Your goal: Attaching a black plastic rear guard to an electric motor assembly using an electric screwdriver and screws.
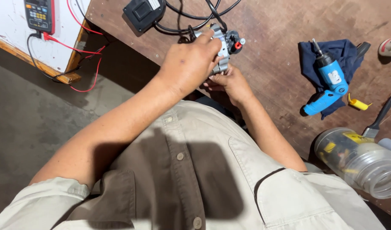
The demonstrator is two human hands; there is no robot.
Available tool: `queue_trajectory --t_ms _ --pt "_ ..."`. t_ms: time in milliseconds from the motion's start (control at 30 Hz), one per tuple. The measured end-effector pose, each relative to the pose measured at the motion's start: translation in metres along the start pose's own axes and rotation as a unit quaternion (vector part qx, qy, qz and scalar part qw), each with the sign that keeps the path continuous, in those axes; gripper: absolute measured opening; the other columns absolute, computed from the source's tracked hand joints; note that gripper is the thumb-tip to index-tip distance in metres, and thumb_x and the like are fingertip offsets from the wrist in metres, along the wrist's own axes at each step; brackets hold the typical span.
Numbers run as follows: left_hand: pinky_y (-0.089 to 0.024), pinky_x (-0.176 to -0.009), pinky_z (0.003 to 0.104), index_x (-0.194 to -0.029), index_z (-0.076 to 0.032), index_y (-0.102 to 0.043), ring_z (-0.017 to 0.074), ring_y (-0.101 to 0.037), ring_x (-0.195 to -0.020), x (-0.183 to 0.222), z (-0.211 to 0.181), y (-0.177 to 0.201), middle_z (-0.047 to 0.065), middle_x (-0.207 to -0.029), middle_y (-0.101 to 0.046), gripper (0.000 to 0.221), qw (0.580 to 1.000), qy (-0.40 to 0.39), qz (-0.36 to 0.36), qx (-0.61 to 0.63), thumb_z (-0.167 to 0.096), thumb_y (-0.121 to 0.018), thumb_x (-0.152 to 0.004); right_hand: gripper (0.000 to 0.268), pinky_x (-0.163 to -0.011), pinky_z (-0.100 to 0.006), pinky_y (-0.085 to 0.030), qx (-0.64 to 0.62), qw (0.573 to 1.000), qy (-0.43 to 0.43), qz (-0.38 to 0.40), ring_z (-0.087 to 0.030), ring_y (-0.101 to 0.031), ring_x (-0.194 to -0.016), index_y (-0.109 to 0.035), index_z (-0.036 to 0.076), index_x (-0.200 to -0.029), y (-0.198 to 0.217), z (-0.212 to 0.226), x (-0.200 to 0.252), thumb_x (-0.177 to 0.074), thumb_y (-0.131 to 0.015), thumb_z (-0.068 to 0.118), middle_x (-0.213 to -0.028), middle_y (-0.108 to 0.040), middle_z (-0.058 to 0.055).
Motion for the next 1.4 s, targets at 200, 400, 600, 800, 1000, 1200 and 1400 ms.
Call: queue_trajectory --t_ms 200,400,600,800,1000,1200,1400 --pt "-0.067 -0.058 0.052 -0.112 -0.024 -0.077 0.0365 -0.087 -0.073 -0.015 -0.019 -0.025 0.023 -0.135 -0.082 0.006 0.998 -0.044 -0.035 0.023 -0.026 -0.075 -0.106 0.029 -0.083 -0.045 -0.074 0.083 0.995 0.003 -0.047 -0.029 -0.088 -0.095 -0.072 0.008 -0.128 0.024 -0.006 0.006 -0.103 -0.086 0.011 -0.107 -0.085 -0.013" --pt "-0.071 -0.065 0.050 -0.115 -0.028 -0.077 0.0374 -0.086 -0.073 -0.027 -0.006 -0.036 0.006 -0.111 -0.083 0.018 0.995 -0.058 -0.076 -0.016 -0.034 -0.082 -0.099 0.046 -0.089 -0.049 -0.075 0.082 0.995 0.019 -0.046 -0.031 -0.088 -0.100 -0.073 0.005 -0.139 0.009 0.044 0.037 -0.103 -0.094 0.025 -0.114 -0.084 -0.014" --pt "-0.070 -0.080 0.058 -0.129 -0.022 -0.068 0.0400 -0.087 -0.091 -0.035 0.001 -0.017 0.006 -0.113 -0.080 0.048 0.996 -0.035 0.052 0.058 -0.057 -0.084 -0.101 0.073 -0.094 -0.050 -0.072 0.146 0.988 0.007 -0.047 -0.036 -0.086 -0.110 -0.064 0.003 -0.162 0.016 0.056 0.048 -0.103 -0.093 0.032 -0.124 -0.082 -0.019" --pt "-0.070 -0.091 0.064 -0.143 -0.017 -0.066 0.0446 -0.088 -0.105 -0.037 0.006 -0.004 0.011 -0.130 -0.081 0.059 0.987 -0.056 0.090 0.119 -0.063 -0.075 -0.107 0.078 -0.093 -0.051 -0.073 0.262 0.958 -0.008 -0.120 -0.038 -0.086 -0.112 -0.063 0.012 -0.172 0.020 0.083 0.066 -0.104 -0.091 0.040 -0.129 -0.085 -0.026" --pt "-0.067 -0.106 0.065 -0.168 -0.023 -0.052 0.0442 -0.083 -0.130 -0.044 0.014 -0.006 0.010 -0.159 -0.075 0.062 0.955 -0.124 0.191 0.189 -0.046 -0.071 -0.113 0.088 -0.107 -0.054 -0.069 0.403 0.890 -0.068 -0.201 -0.040 -0.081 -0.134 -0.054 0.019 -0.177 -0.024 0.126 0.095 -0.104 -0.084 0.058 -0.149 -0.083 -0.020" --pt "-0.064 -0.116 0.064 -0.176 -0.028 -0.043 0.0428 -0.081 -0.138 -0.063 0.033 -0.011 0.009 -0.164 -0.075 0.066 0.917 -0.197 0.251 0.238 -0.038 -0.067 -0.116 0.105 -0.124 -0.066 -0.057 0.427 0.870 -0.126 -0.213 -0.046 -0.073 -0.147 -0.047 0.017 -0.180 -0.059 0.147 0.101 -0.095 -0.088 0.061 -0.164 -0.075 -0.020" --pt "-0.068 -0.103 0.059 -0.177 -0.035 -0.043 0.0377 -0.084 -0.130 -0.076 0.035 -0.043 0.001 -0.168 -0.072 0.084 0.912 -0.254 0.228 0.227 -0.057 -0.082 -0.106 0.096 -0.115 -0.050 -0.061 0.380 0.871 -0.157 -0.269 -0.036 -0.083 -0.132 -0.050 0.015 -0.175 -0.060 0.137 0.095 -0.093 -0.092 0.044 -0.161 -0.076 -0.017"
Point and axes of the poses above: each hand's wrist, its own x-axis away from the middle knuckle, its own y-axis out of the back of the hand, z = x × y, the point moved 6 cm from there along -x, towards the middle knuckle
